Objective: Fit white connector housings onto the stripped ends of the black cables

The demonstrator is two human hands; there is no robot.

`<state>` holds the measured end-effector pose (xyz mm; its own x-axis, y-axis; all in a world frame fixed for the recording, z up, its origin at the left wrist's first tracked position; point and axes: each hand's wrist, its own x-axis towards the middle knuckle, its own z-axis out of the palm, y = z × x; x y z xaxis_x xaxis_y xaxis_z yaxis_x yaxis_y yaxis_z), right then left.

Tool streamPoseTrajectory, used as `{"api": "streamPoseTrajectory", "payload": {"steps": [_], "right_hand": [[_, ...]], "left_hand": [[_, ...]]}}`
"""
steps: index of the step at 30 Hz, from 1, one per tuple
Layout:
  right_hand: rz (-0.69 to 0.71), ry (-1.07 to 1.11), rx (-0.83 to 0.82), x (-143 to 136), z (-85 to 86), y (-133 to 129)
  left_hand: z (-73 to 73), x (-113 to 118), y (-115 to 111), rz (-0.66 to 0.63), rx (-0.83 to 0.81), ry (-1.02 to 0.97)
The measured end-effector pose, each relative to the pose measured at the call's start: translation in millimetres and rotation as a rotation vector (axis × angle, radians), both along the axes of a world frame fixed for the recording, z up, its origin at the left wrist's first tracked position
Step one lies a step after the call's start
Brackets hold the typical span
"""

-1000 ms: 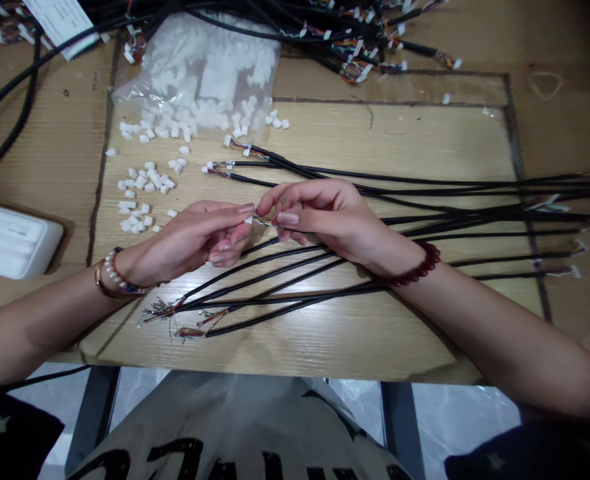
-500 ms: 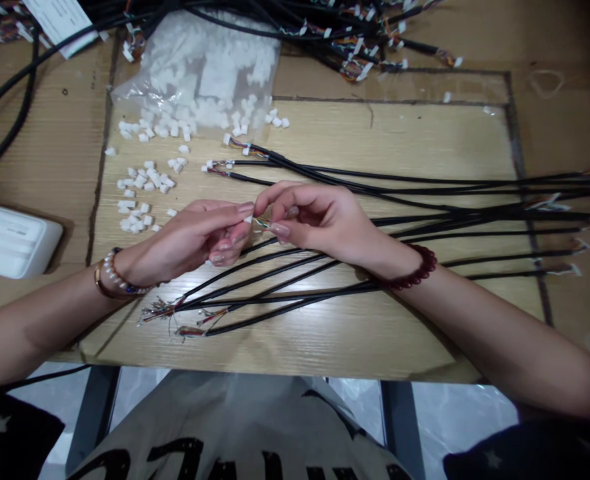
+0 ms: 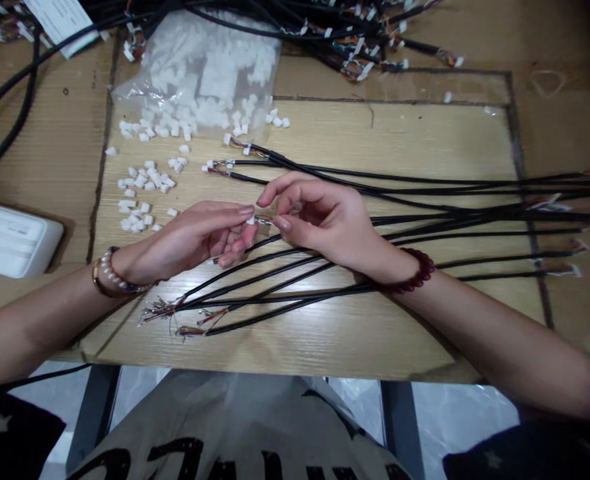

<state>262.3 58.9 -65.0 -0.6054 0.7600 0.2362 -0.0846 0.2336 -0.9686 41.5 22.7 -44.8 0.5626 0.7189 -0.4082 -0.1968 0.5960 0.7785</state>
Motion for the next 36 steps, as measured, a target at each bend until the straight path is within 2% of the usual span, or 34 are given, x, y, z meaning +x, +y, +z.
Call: {"api": "streamPoseTrajectory", "payload": {"steps": [5, 8, 12, 16, 23, 36], "right_hand": [[-0.057, -0.01, 0.027, -1.0, -1.8, -1.7], [-0.093, -0.012, 0.071, -1.5, -2.5, -2.5], [-0.051, 0.006, 0.101, -0.7, -0.6, -3.4], [0.007, 0.077, 0.173, -0.2, 1.6, -5.3], [-0.002, 0.091, 0.295, -0.9, 2.6, -8.5], [0.04, 0.098, 0.315, 1.8, 0.5, -8.4]], "left_hand": [[-1.1, -1.3, 0.0, -0.025, 0.051, 0.029], [-3.3, -3.8, -1.9, -0.073, 0.135, 0.068], [-0.6, -5.2, -5.3, -0.139, 0.243, 0.13], [5.6, -1.9, -7.0, -0.163, 0.174, 0.059], [7.8, 1.2, -7.4, -0.186, 0.068, -0.035], [3.9, -1.8, -6.7, -0.217, 0.095, -0.055]]}}
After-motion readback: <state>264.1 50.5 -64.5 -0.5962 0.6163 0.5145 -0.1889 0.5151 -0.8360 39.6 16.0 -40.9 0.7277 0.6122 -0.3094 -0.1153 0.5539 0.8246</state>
